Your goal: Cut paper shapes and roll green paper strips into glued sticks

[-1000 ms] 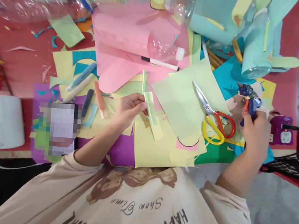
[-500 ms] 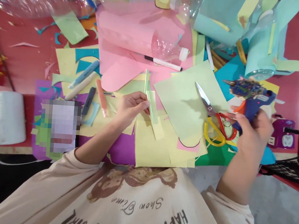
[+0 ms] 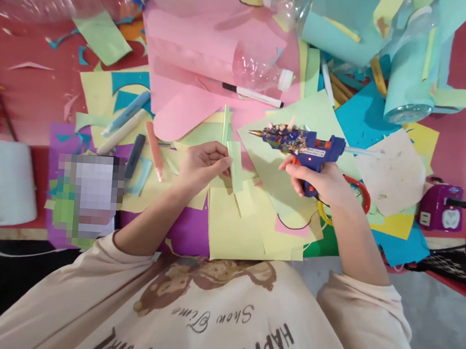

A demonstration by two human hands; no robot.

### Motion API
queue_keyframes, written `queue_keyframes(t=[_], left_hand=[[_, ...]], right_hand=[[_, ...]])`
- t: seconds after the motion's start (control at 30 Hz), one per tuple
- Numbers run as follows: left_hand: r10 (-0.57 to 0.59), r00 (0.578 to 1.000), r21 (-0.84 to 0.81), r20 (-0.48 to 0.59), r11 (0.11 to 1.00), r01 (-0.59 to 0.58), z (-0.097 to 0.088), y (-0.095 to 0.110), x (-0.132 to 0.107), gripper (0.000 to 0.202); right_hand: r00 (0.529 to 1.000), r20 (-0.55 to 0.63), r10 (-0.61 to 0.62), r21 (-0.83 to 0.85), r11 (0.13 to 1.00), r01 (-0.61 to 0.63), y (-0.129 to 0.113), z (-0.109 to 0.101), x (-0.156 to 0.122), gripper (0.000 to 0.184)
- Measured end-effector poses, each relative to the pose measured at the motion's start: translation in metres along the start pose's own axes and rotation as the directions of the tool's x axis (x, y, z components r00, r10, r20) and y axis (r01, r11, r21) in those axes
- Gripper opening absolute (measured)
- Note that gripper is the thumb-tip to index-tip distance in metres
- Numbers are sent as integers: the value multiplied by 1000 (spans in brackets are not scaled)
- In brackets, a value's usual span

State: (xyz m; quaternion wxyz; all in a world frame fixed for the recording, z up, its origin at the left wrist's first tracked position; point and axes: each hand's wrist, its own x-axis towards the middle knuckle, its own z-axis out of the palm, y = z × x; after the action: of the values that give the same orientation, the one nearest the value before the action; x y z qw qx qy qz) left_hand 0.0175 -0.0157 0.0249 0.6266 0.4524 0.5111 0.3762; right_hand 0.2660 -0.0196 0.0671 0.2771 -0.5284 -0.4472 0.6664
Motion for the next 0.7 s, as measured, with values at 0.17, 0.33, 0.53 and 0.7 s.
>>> queue_keyframes(t=[0.17, 0.33, 0.53, 0.7], left_hand=[[-3, 1000, 14, -20, 1000, 3, 1, 1, 0, 11], [4, 999, 42, -35, 999, -3, 1, 3, 1, 11], [49, 998, 87, -41, 995, -45, 1, 1, -1, 11], [72, 997, 122, -40, 990, -67, 2, 0, -3, 10]], right_hand=[[999, 15, -37, -8, 999, 37, 7, 4, 14, 16], [999, 29, -46, -90, 995, 49, 16, 4, 14, 24], [1000, 2, 23, -200, 980, -22, 19, 5, 11, 27], [1000, 26, 17, -175, 985, -12, 22, 4, 11, 27]])
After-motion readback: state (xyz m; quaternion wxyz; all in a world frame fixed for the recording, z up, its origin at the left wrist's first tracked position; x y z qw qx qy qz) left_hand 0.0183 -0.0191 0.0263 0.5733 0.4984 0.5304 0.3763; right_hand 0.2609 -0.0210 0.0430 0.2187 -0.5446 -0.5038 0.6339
